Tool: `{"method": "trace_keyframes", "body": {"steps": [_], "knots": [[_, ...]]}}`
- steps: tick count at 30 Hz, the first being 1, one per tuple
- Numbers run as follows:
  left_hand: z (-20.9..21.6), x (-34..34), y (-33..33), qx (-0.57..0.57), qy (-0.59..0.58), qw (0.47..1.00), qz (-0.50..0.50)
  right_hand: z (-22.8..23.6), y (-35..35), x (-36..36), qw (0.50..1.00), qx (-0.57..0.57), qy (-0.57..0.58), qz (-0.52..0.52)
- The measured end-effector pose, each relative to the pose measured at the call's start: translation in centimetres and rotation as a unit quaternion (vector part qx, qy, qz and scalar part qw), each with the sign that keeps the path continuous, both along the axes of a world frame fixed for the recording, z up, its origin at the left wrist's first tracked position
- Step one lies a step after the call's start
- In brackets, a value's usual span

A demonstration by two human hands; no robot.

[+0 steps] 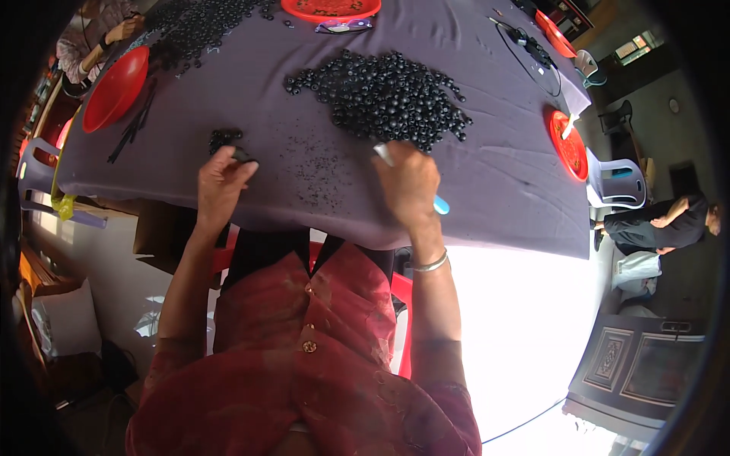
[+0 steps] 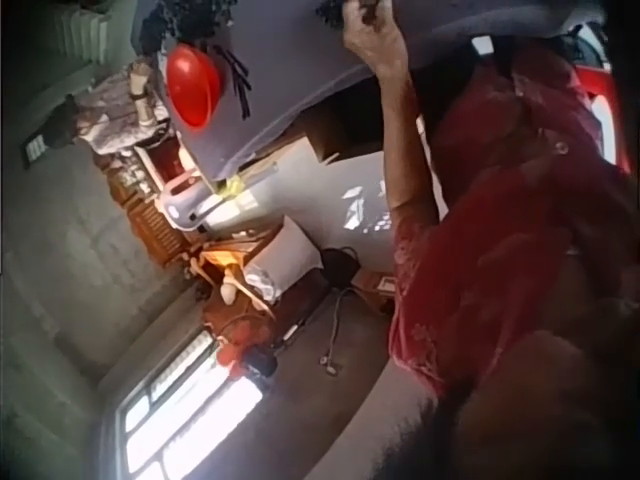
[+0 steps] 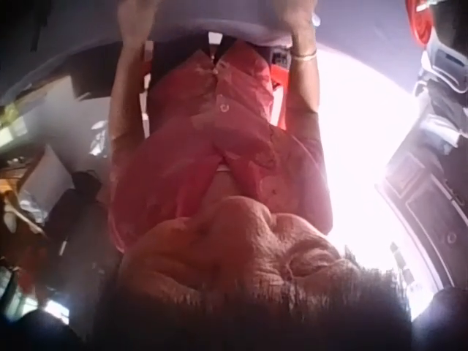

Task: Manually inspecting and sorting small black plastic beads on a table.

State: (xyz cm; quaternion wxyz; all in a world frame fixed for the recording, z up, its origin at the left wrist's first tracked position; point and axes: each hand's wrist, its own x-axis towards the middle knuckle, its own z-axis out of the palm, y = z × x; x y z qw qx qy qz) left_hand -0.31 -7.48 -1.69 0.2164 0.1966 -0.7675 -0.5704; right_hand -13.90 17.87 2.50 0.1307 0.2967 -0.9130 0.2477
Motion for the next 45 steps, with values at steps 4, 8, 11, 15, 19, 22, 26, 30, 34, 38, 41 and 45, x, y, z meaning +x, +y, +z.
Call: {"method": "trace_keyframes", "body": {"steps": [4, 8, 11, 15, 19, 22, 26, 30, 34, 38, 41, 45], "knots": [[-0.6, -0.5, -2.3, -0.153, 0.045, 0.979, 0.126, -0.6, 1.1, -2.1, 0.997, -0.043, -0.066, -0.018], [-0.8, -0.6, -3.5, -0.283, 0.031, 0.944, 0.169, -1.7, 0.3, -2.1, 0.999, -0.022, -0.029, -0.003], [-1.2, -0.6, -3.4, -0.261, 0.054, 0.947, 0.181, -1.9, 0.1, -2.2, 1.000, -0.004, -0.017, -0.007], [-0.4, -0.3, -0.7, -0.123, 0.134, 0.974, 0.134, -0.3, -0.8, 0.0, 0.991, -0.099, -0.030, 0.081], [0.8, 0.2, 4.1, 0.252, 0.055, 0.957, -0.132, 2.3, -3.1, 3.9, 0.954, -0.175, -0.125, 0.208], [2.7, 0.6, 5.7, 0.357, 0.031, 0.912, -0.200, 2.1, -3.8, 5.2, 0.931, -0.206, -0.139, 0.267], [2.8, 0.9, 5.9, 0.367, 0.063, 0.892, -0.257, 2.3, -4.2, 5.8, 0.925, -0.209, -0.155, 0.278], [2.8, 0.9, 6.2, 0.462, 0.084, 0.846, -0.255, 2.0, -4.4, 5.7, 0.916, -0.248, -0.169, 0.267], [2.8, 0.8, 6.7, 0.528, 0.078, 0.809, -0.245, 1.6, -4.2, 5.6, 0.903, -0.272, -0.157, 0.293], [1.5, 1.0, 5.8, 0.500, 0.090, 0.811, -0.290, 2.0, -4.1, 5.8, 0.904, -0.260, -0.164, 0.297], [1.9, 1.0, 5.9, 0.484, 0.103, 0.820, -0.288, 2.1, -4.1, 5.9, 0.896, -0.268, -0.187, 0.300], [2.3, 0.8, 6.5, 0.530, 0.111, 0.786, -0.299, 2.2, -4.0, 6.0, 0.886, -0.280, -0.208, 0.306]]}}
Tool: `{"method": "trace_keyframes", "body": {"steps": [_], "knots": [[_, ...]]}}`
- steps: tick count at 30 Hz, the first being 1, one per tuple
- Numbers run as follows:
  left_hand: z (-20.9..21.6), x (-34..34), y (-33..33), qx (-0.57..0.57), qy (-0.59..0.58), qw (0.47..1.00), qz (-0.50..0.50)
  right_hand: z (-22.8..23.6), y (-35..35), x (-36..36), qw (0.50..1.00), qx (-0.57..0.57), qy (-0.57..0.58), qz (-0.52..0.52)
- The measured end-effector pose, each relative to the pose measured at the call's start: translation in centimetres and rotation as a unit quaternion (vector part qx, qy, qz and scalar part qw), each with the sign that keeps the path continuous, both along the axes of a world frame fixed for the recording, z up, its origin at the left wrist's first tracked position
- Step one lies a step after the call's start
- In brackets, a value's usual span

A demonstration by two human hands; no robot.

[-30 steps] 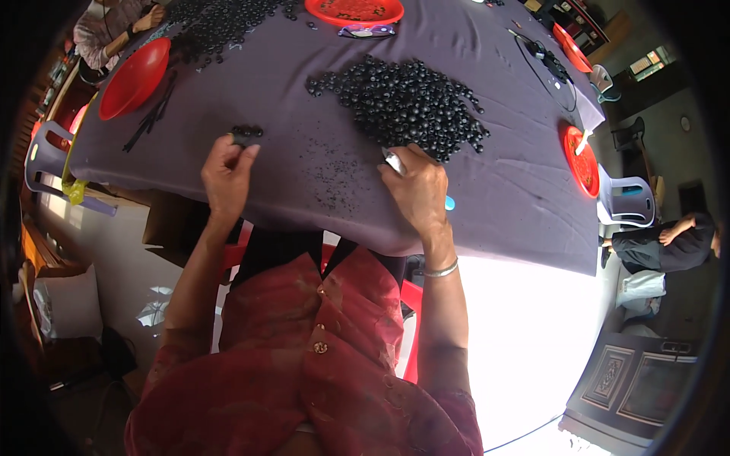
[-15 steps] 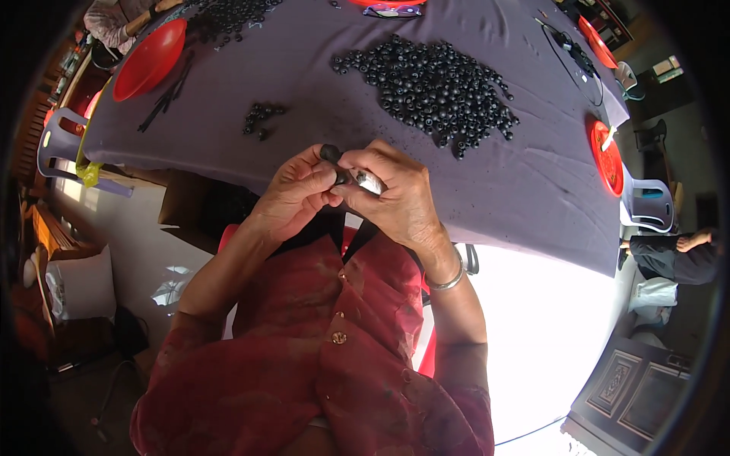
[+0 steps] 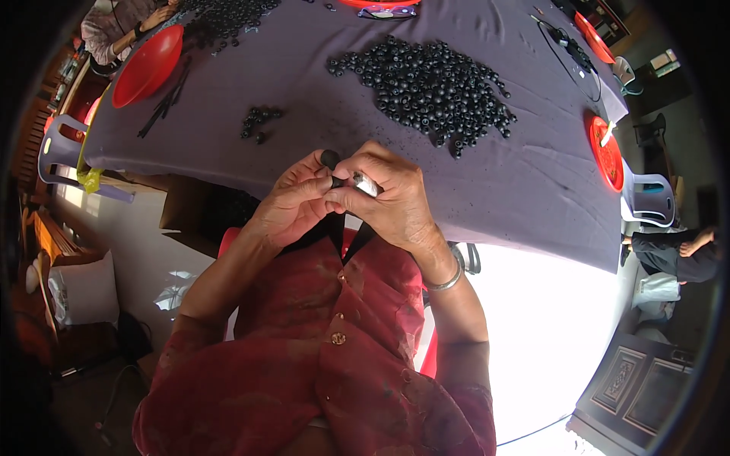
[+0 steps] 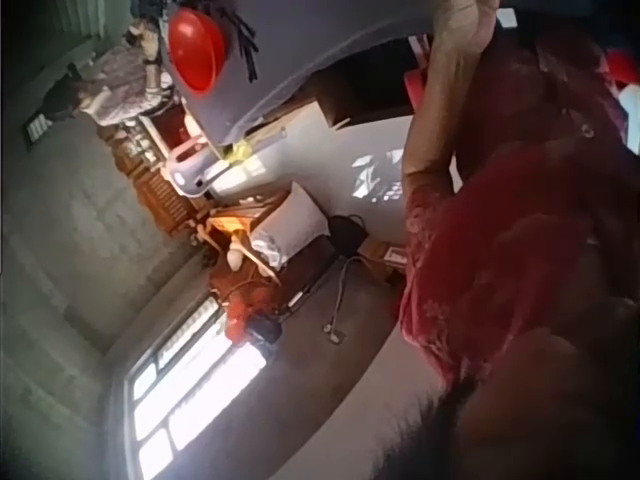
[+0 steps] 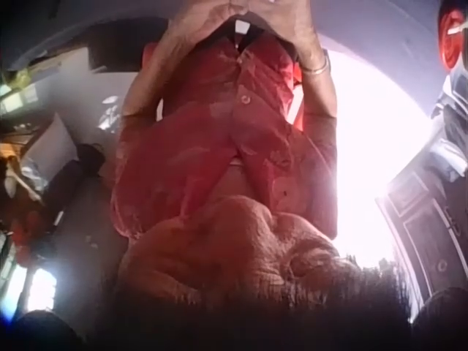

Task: Manually inspecting and sorting small black plastic beads on a table.

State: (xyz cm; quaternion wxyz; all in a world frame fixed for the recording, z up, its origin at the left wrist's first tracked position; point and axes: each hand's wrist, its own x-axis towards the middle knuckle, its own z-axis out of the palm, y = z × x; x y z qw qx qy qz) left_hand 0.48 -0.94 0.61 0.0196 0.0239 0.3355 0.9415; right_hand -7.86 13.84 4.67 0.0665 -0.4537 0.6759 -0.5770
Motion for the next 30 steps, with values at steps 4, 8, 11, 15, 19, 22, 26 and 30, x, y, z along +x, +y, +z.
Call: {"method": "trace_keyframes", "body": {"steps": [4, 8, 11, 15, 19, 22, 26, 30], "knots": [[-0.2, 0.1, -0.5, 0.011, 0.031, 0.999, -0.013, -0.1, -0.2, 0.3, 0.988, -0.054, -0.129, 0.061], [-0.3, -0.1, -0.4, 0.009, 0.031, 0.999, -0.018, -0.4, -0.2, 0.2, 0.967, -0.077, -0.224, 0.090], [-0.5, -0.1, -0.5, 0.023, 0.031, 0.999, -0.023, -0.1, -0.2, 0.1, 0.968, -0.048, -0.238, 0.054], [-0.2, -0.2, -0.4, 0.033, 0.038, 0.999, 0.002, 0.6, 0.6, -0.4, 0.996, 0.024, -0.042, -0.072], [0.3, -0.1, -0.5, 0.030, 0.040, 0.997, 0.054, 0.2, 0.4, -0.2, 0.991, 0.049, 0.113, -0.045], [0.1, -0.1, -0.7, 0.026, 0.040, 0.996, 0.072, 0.5, 0.0, 0.3, 0.984, 0.072, 0.155, -0.039], [0.2, 0.0, -0.6, 0.026, 0.043, 0.996, 0.067, 0.5, -0.2, 0.4, 0.963, 0.080, 0.243, -0.080], [0.2, 0.1, -0.5, 0.032, 0.036, 0.997, 0.064, 1.0, 0.1, 0.3, 0.963, 0.096, 0.243, -0.065]]}}
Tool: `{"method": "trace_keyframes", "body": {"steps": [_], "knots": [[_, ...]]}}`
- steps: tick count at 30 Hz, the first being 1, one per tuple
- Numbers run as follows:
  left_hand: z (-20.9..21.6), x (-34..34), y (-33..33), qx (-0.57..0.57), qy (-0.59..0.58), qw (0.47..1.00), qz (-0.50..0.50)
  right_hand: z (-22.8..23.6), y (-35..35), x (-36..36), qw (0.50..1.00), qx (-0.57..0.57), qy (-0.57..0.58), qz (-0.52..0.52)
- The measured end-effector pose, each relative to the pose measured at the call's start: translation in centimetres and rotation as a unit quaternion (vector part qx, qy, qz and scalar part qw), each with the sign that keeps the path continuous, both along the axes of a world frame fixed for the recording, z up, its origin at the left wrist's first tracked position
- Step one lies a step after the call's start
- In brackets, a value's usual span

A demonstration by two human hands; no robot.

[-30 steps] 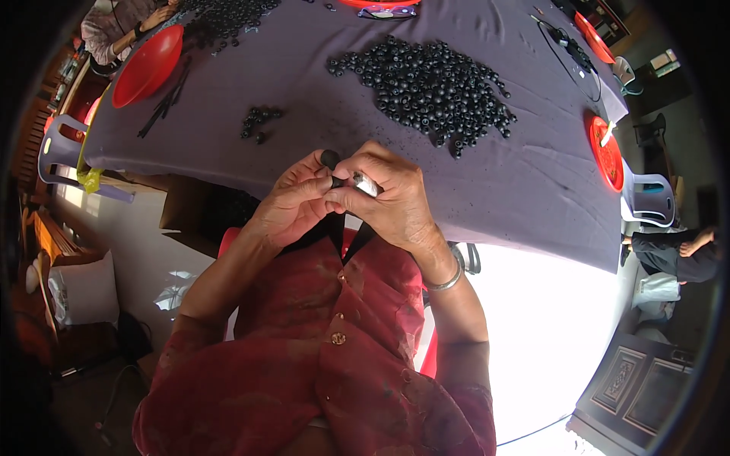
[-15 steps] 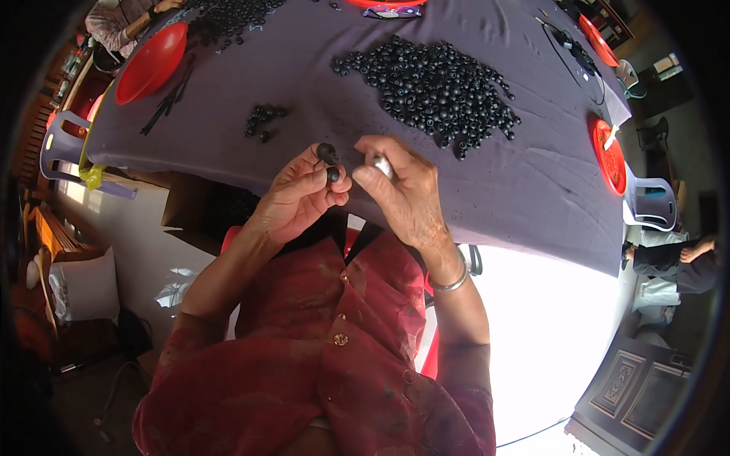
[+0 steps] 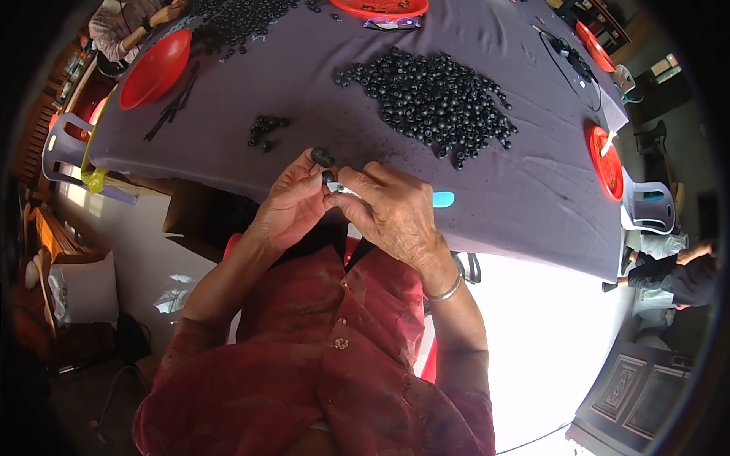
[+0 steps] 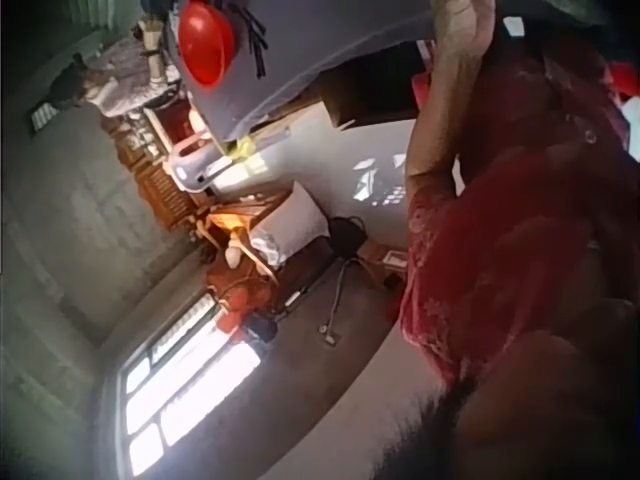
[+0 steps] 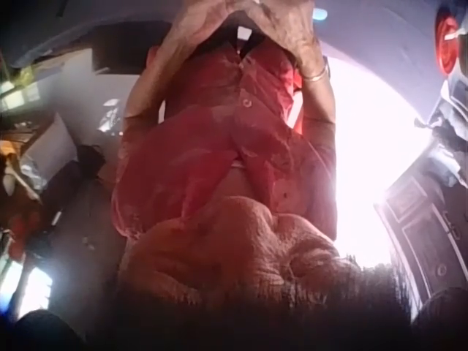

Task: Manually inspecting and sorting small black plastic beads on a table.

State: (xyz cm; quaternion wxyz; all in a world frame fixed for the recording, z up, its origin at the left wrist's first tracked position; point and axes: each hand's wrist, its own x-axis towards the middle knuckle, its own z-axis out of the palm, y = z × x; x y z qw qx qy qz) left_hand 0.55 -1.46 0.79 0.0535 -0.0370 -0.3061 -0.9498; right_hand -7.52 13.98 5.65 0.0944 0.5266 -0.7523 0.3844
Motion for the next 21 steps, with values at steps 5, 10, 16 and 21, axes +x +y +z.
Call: {"method": "trace_keyframes", "body": {"steps": [5, 10, 16, 21], "knots": [[-0.4, -0.1, -0.2, -0.011, 0.004, 1.000, -0.011, -0.2, 0.1, -0.3, 0.999, -0.003, -0.030, 0.010], [-0.6, -0.1, -0.7, -0.017, 0.023, 1.000, -0.010, -0.4, -0.2, -0.5, 0.999, 0.012, -0.038, 0.028], [0.5, -0.3, 2.2, -0.100, -0.014, 0.992, -0.076, -2.5, 0.7, -3.4, 0.987, -0.100, -0.114, -0.061], [-1.3, 0.1, -0.3, -0.031, -0.013, 0.998, -0.047, -0.3, 1.2, -1.6, 0.984, -0.012, -0.175, -0.026]]}}
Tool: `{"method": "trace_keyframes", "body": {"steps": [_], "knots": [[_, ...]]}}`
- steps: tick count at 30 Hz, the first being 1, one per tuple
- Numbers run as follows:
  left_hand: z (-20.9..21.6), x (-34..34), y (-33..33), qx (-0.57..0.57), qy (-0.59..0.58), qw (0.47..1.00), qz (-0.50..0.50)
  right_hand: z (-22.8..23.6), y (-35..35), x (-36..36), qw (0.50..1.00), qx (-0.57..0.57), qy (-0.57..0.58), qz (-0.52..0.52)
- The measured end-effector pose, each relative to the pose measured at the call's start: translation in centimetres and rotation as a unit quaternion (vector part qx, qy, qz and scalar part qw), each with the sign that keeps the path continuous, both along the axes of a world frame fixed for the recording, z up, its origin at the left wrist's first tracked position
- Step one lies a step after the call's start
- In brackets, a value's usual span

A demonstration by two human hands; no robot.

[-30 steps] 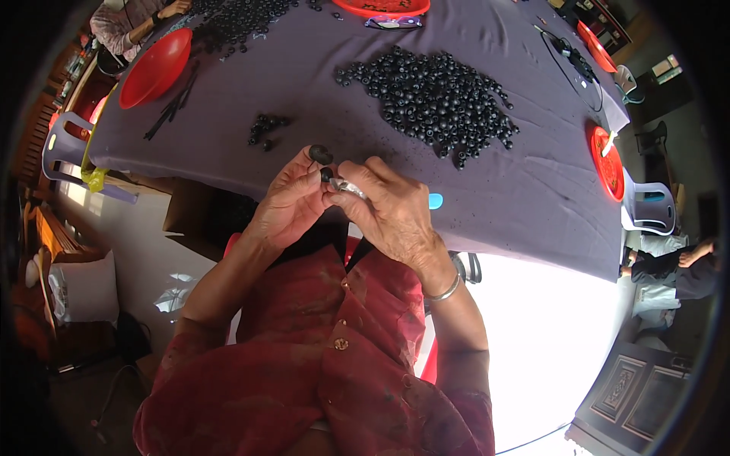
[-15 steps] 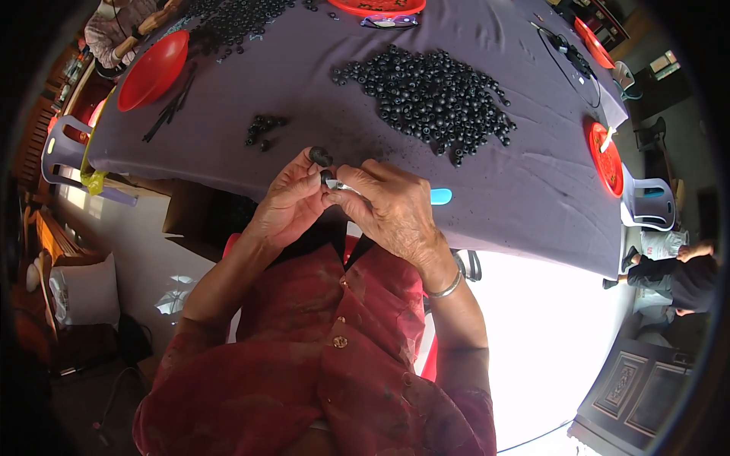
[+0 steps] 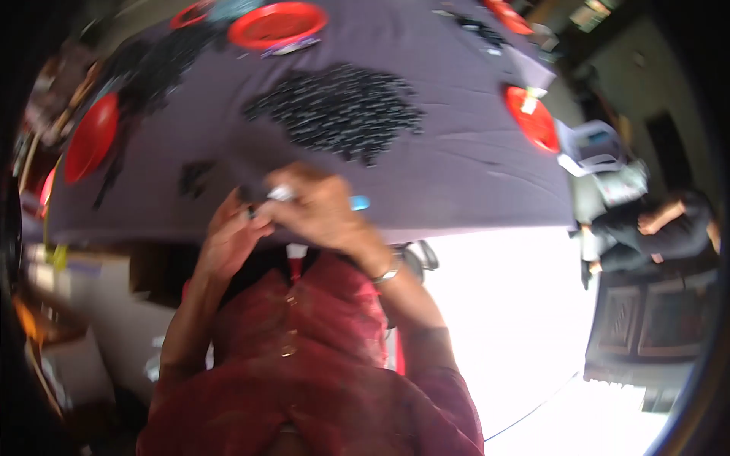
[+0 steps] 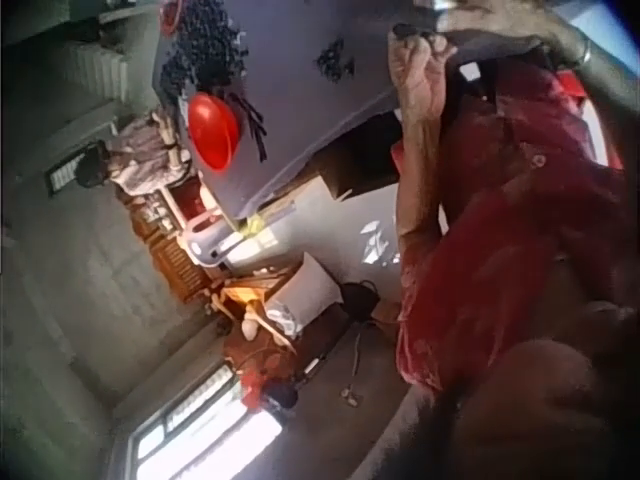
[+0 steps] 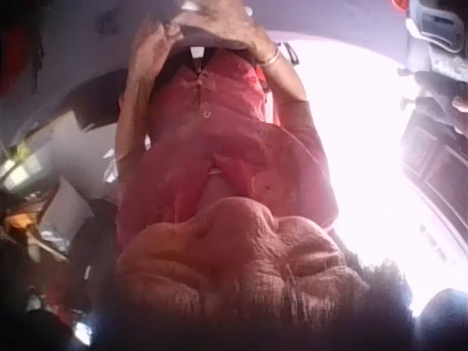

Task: Manually inspecting and sorting small black plastic beads on a table.

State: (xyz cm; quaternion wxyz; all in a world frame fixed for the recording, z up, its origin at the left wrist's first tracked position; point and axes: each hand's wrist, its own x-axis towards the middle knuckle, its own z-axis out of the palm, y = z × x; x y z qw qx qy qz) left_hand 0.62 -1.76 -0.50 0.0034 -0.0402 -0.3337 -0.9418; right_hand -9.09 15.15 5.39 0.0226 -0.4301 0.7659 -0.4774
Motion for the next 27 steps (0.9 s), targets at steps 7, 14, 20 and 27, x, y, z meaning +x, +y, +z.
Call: {"method": "trace_keyframes", "body": {"steps": [7, 14, 20, 27], "knots": [[-1.0, -0.2, -0.1, -0.027, -0.008, 1.000, -0.007, -1.3, -1.2, 1.7, 0.995, -0.010, 0.093, 0.043], [-2.4, -1.0, 0.4, -0.007, -0.027, 1.000, 0.007, -2.1, -0.6, 0.4, 0.990, -0.076, -0.070, 0.097], [-2.1, -0.9, -0.5, -0.063, -0.035, 0.997, 0.006, -1.4, -1.5, 0.8, 0.990, -0.052, -0.111, 0.067], [-0.6, 0.0, -0.1, -0.034, -0.058, 0.998, 0.002, -1.4, -2.2, 2.1, 0.973, -0.092, -0.199, 0.071]]}}
